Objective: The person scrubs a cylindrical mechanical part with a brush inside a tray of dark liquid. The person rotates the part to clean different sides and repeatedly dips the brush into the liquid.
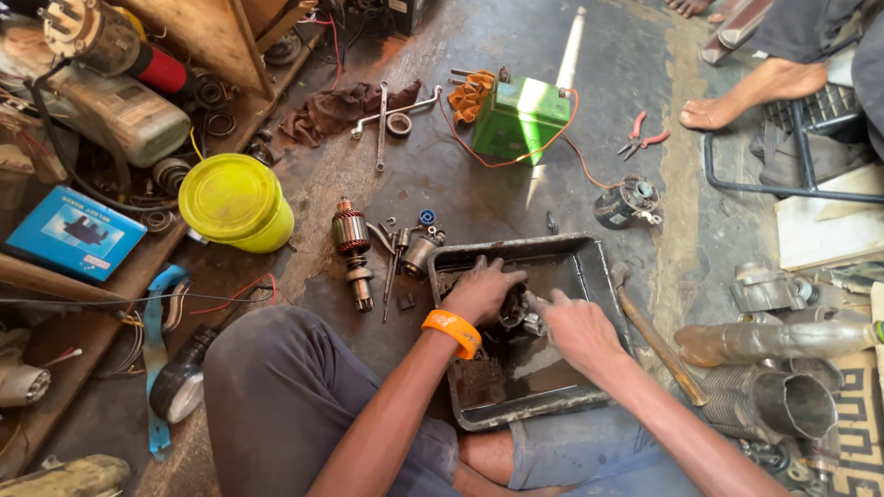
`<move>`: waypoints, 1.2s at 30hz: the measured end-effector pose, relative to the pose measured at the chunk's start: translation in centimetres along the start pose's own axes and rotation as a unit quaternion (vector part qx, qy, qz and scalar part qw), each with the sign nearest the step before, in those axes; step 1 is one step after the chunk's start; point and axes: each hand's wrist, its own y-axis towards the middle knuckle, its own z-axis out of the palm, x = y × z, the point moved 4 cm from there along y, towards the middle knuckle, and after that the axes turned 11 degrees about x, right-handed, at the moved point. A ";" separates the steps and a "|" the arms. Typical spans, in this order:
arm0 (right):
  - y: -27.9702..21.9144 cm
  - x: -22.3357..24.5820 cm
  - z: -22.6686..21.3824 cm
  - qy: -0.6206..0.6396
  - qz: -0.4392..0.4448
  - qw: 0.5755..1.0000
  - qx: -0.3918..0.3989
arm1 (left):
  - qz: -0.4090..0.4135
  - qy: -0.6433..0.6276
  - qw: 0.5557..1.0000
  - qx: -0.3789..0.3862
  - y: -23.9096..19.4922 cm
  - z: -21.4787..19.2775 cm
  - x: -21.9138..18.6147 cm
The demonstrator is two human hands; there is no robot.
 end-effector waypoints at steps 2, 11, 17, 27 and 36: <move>0.2 0.7 0.7 -0.024 0.023 0.999 0.017 | -0.002 0.007 1.000 0.002 0.1 -0.5 -0.3; 0.4 0.8 1.2 0.116 0.029 0.993 -0.017 | -0.012 0.025 1.000 0.003 -0.6 -0.2 -0.9; 1.0 2.3 1.3 0.014 0.046 0.999 0.020 | -0.007 0.023 0.999 -0.033 0.4 0.7 -0.5; 0.3 2.4 -1.9 0.039 0.041 0.998 -0.007 | -0.002 0.002 0.999 -0.034 0.0 0.5 -0.3; -2.4 1.7 0.0 0.185 0.100 0.977 -0.030 | 0.028 0.028 0.997 -0.071 -0.1 1.0 -0.2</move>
